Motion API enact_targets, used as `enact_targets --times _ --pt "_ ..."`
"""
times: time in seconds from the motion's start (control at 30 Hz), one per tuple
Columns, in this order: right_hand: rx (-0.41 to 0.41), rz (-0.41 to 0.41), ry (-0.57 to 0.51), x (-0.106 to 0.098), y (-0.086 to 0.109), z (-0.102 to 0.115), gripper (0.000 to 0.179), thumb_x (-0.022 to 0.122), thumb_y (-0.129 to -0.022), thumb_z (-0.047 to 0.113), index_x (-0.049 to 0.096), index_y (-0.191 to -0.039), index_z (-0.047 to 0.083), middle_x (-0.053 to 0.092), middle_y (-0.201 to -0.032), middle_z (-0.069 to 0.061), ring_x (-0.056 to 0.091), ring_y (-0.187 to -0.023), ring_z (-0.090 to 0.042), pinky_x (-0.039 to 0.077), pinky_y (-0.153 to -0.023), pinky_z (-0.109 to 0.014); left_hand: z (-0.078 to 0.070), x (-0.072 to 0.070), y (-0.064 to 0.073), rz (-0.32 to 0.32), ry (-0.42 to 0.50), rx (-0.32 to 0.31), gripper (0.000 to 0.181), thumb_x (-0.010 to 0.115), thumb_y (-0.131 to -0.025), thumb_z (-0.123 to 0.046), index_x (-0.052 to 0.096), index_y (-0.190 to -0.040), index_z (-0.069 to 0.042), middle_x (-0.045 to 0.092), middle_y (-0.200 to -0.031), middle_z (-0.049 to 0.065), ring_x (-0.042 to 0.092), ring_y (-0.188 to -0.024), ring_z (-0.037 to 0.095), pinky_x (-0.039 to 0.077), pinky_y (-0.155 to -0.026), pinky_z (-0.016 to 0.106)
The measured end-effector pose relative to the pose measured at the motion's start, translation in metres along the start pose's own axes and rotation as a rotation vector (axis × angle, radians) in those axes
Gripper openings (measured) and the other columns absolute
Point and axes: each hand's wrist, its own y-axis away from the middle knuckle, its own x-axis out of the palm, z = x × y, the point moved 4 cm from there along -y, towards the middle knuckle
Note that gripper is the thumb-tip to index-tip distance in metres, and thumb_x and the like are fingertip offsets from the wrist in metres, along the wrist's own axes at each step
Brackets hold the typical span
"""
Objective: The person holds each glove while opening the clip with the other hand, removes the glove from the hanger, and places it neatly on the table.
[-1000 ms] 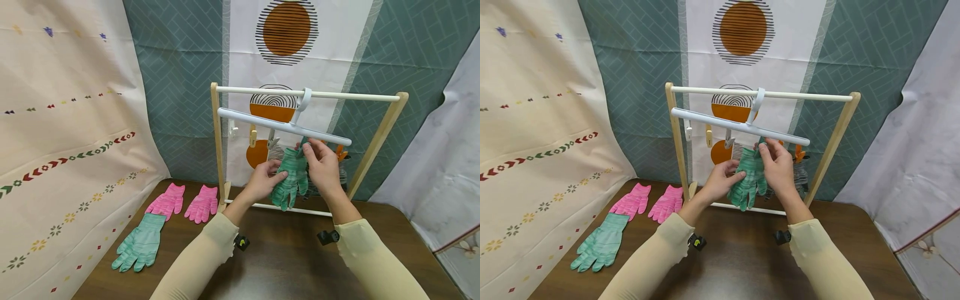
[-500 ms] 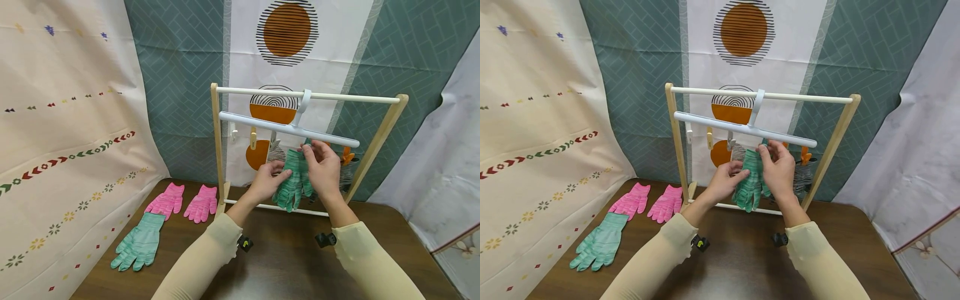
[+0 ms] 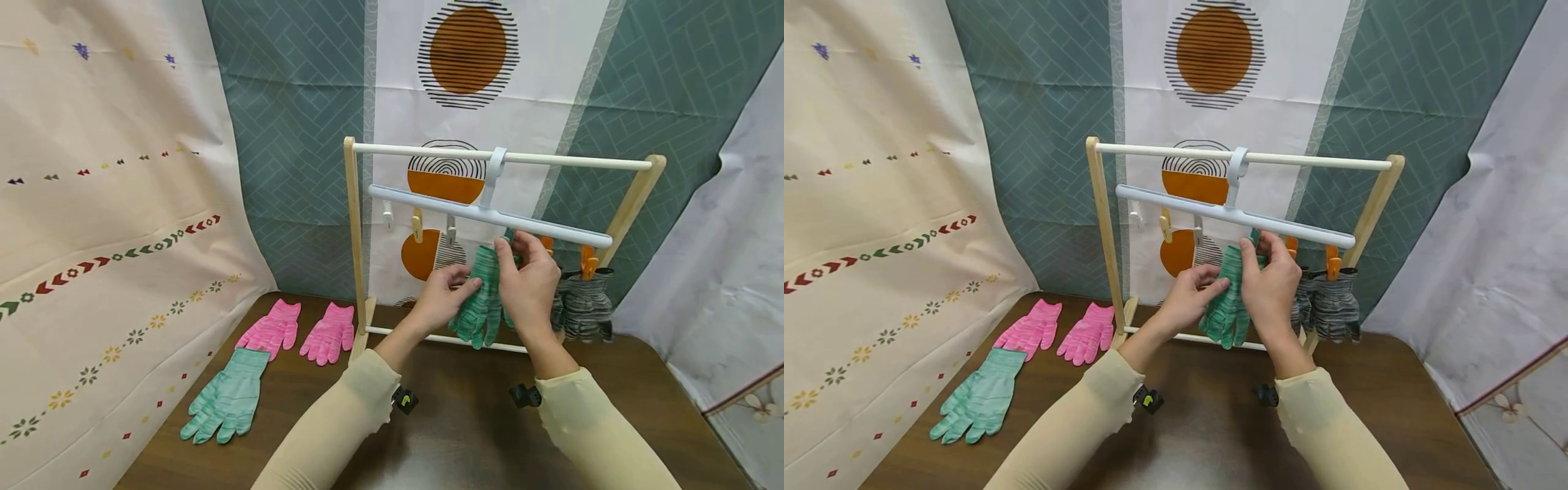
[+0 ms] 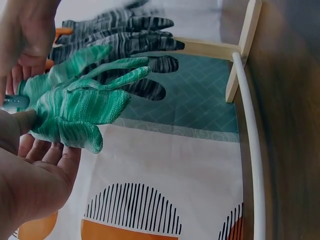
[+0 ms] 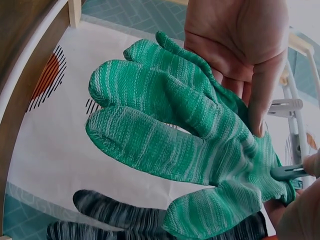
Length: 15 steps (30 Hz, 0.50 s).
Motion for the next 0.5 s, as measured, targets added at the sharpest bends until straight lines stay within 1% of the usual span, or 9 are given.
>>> enact_targets --times 0.13,0.23,0.37,0.5 --pt "-0.023 -0.023 0.018 -0.0014 0.0004 0.0004 0.042 0.070 -0.105 0.027 0.068 -0.133 -0.004 0.076 -0.115 -0.020 0.071 -0.089 -0.027 0.041 -0.061 -0.019 0.0000 0.0037 -0.0016 0.012 0.041 0.018 0.027 0.066 -0.108 -0.021 0.070 -0.127 -0.001 0.078 -0.112 0.009 0.074 -0.103 0.017 0.059 -0.087 0.030" --pt "-0.030 -0.040 0.021 -0.0026 -0.0001 -0.0014 0.042 0.071 -0.105 0.026 0.069 -0.132 -0.005 0.076 -0.115 -0.021 0.073 -0.091 -0.031 0.041 -0.063 -0.017 0.0011 0.0060 -0.0026 0.012 0.058 0.014 0.026 0.067 -0.108 -0.021 0.071 -0.124 -0.002 0.079 -0.110 0.007 0.074 -0.100 0.013 0.060 -0.084 0.028" --pt "-0.036 -0.058 0.018 -0.0045 -0.0021 -0.0043 0.042 0.073 -0.104 0.027 0.070 -0.131 -0.005 0.076 -0.115 -0.021 0.074 -0.095 -0.031 0.043 -0.068 -0.016 0.0015 0.0084 -0.0024 0.009 0.055 0.000 0.025 0.067 -0.107 -0.022 0.071 -0.123 -0.003 0.080 -0.108 0.005 0.073 -0.098 0.011 0.059 -0.082 0.027" --pt "-0.041 -0.074 0.011 -0.0066 -0.0042 -0.0056 0.041 0.074 -0.103 0.026 0.071 -0.130 -0.005 0.077 -0.115 -0.020 0.075 -0.099 -0.030 0.045 -0.072 -0.014 0.0007 0.0104 -0.0020 0.009 0.063 -0.009 0.023 0.067 -0.107 -0.020 0.071 -0.122 -0.003 0.080 -0.107 0.007 0.074 -0.094 0.012 0.059 -0.081 0.027"
